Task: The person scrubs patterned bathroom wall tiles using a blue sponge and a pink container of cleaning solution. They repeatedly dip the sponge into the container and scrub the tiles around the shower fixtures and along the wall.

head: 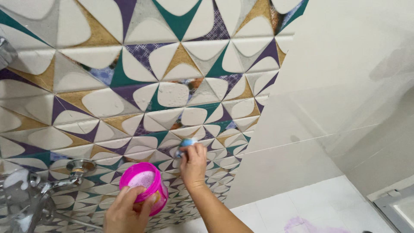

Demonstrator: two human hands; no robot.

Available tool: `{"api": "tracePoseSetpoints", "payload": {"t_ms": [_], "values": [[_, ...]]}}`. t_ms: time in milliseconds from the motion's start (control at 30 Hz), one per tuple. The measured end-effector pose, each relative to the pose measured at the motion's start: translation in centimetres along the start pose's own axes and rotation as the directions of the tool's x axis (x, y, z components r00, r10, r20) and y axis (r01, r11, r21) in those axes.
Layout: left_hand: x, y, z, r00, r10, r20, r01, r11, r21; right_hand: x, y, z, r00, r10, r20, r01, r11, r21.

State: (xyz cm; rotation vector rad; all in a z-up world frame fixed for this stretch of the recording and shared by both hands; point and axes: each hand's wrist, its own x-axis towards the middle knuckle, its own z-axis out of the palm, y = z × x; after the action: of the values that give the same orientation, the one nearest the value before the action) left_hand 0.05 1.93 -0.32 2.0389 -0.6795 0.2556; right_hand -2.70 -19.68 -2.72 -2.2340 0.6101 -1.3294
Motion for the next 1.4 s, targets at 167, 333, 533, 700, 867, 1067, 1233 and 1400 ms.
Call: {"api": "tracePoseSetpoints", "payload": {"t_ms": [167,333,533,700,867,1067,1233,1400], "values": [[0.1,1.2,0.5,1.0,0.003,0.028,-0.005,0.998,0.065,-0.5,6.5,-2.6,0.989,0.141,-0.049,-0.147,0.977,-0.157],[0.2,2.2,1.1,0.998,0.013,0.065,-0.018,0.996,0.087,-0.1,12.3,-5.6,0.941,0.315,-0.128,-0.337,0.913,-0.231],[-0.5,2.1,1.8,0.997,0.082,0.005,-0.082,0.996,0.041,1.3,15.9,-8.0,0.9,0.351,-0.258,-0.413,0.876,-0.248],[-0.8,1.5,1.5,0.987,0.154,-0.037,-0.153,0.987,0.043,0.1,13.7,-5.6,0.911,0.315,-0.268,-0.367,0.914,-0.173],[-1.6,1.3,0.7,0.994,0.076,-0.083,-0.074,0.997,0.023,-1.7,9.9,-2.3,0.941,0.276,-0.194,-0.304,0.943,-0.133],[-2.3,0.6,-0.8,0.996,-0.002,-0.091,0.007,0.999,0.051,-3.4,3.6,1.3,0.934,0.356,0.035,-0.357,0.933,0.034],[-2.7,0.4,-1.4,0.994,-0.089,-0.063,0.094,0.991,0.09,-3.2,-0.6,2.2,0.956,0.257,0.138,-0.279,0.944,0.175],[-3.0,-0.4,-0.8,0.997,-0.02,-0.077,0.023,0.999,0.035,-2.7,-1.0,2.2,0.961,0.245,0.128,-0.268,0.936,0.228]]}}
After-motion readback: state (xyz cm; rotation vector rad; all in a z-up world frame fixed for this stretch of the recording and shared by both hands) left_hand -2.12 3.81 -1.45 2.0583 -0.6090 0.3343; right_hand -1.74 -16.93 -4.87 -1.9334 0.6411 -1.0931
